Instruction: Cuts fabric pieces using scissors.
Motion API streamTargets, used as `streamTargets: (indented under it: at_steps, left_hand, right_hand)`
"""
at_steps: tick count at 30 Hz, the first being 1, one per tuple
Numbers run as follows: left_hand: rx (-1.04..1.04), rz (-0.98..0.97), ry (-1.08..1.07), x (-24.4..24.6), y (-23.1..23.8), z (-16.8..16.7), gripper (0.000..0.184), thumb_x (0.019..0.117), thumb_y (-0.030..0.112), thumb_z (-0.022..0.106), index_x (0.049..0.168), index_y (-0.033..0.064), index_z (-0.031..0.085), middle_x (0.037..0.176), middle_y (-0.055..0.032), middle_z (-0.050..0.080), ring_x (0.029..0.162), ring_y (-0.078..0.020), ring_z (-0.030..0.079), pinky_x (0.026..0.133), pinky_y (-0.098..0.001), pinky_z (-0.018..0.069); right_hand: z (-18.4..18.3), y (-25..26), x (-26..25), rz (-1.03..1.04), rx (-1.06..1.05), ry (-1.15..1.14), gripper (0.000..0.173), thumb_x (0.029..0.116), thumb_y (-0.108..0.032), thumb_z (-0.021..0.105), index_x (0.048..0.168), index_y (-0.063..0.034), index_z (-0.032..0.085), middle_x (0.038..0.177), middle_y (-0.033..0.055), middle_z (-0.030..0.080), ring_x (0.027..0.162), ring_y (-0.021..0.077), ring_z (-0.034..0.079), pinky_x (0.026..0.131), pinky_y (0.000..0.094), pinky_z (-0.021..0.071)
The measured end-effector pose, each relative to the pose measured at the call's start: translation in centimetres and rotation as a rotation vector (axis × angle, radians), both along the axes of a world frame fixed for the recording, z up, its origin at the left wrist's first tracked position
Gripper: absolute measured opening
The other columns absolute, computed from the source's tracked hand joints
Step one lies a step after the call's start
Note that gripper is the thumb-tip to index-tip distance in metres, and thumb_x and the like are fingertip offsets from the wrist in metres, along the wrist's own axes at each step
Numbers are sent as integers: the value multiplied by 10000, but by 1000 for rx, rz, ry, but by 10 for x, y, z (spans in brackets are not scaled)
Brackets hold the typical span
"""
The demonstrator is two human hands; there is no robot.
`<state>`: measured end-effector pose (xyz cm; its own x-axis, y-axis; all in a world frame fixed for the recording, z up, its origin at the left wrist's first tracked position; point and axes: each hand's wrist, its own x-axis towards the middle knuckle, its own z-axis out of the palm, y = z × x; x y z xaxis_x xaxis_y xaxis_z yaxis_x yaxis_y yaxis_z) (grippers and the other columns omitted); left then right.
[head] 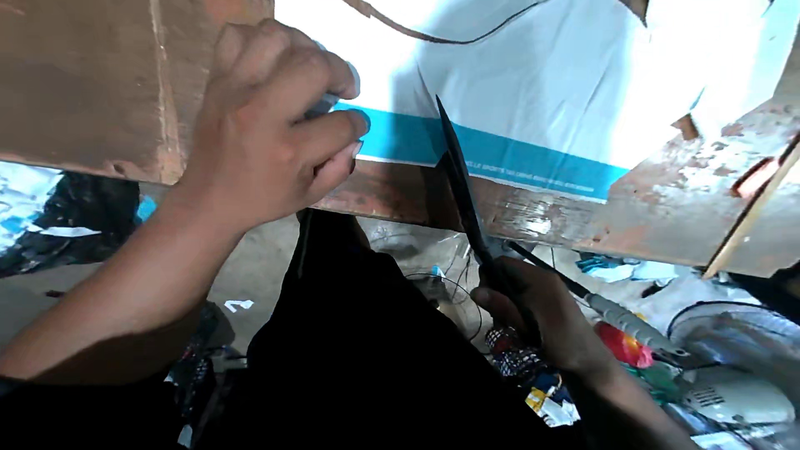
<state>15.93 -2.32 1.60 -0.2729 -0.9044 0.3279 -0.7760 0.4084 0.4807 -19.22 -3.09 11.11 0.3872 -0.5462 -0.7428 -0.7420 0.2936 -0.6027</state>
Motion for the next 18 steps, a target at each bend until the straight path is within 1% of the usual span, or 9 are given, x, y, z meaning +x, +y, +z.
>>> streamTargets:
  at_steps: [3,7,9,11,13,15,16,18]
  left_hand:
    - [4,-2,7,-1,-1,0,260,1042,277,565,1136,97,727,1221,-200,668,1170,-409,590,979,-563,409]
    - [0,4,12,-1,-1,1,261,1039,271,564,1130,90,729,1216,-202,674,1165,-416,593,959,-558,416]
    - [-1,5,17,-2,-1,1,258,1039,265,564,1128,89,729,1211,-202,675,1162,-417,593,959,-555,415]
    - [-6,8,13,-2,-1,1,251,1038,264,566,1119,91,728,1203,-198,676,1155,-415,594,961,-558,417]
    - [-6,11,14,-2,-1,1,241,1034,259,574,1112,93,730,1204,-196,678,1153,-411,598,963,-559,419]
    - [-1,5,26,-1,-1,1,234,1030,247,576,1103,84,727,1197,-203,676,1146,-419,596,953,-564,416]
    - [6,1,33,-1,-1,2,231,1027,242,579,1100,82,729,1195,-204,676,1144,-422,595,948,-567,418]
    - [14,3,33,-1,-2,3,230,1028,247,581,1097,86,730,1199,-198,677,1138,-421,595,944,-566,416]
  right_hand:
    - [1,-3,-1,26,-16,45,450,895,-642,661,846,-195,634,611,-139,544,499,-39,525,452,158,464]
    - [4,-13,5,48,25,34,513,850,-708,666,883,-196,647,655,-131,566,543,-33,531,491,163,466]
    - [2,-17,11,34,29,31,496,853,-689,677,887,-195,650,657,-123,575,547,-22,538,497,166,467]
    - [-1,-18,17,24,13,46,451,877,-642,678,862,-192,639,644,-111,578,536,-8,551,493,177,485]
    - [-2,-18,21,36,-35,72,431,894,-616,672,827,-192,625,612,-117,554,507,-17,544,468,174,488]
    - [1,-18,23,49,-25,77,428,904,-608,671,834,-187,629,617,-124,549,510,-27,542,473,165,488]
    - [3,-20,25,57,-10,78,429,900,-607,675,846,-184,634,629,-125,559,522,-29,550,482,162,495]
    - [5,-25,30,52,11,92,459,868,-636,691,861,-180,645,645,-118,574,541,-20,550,494,173,481]
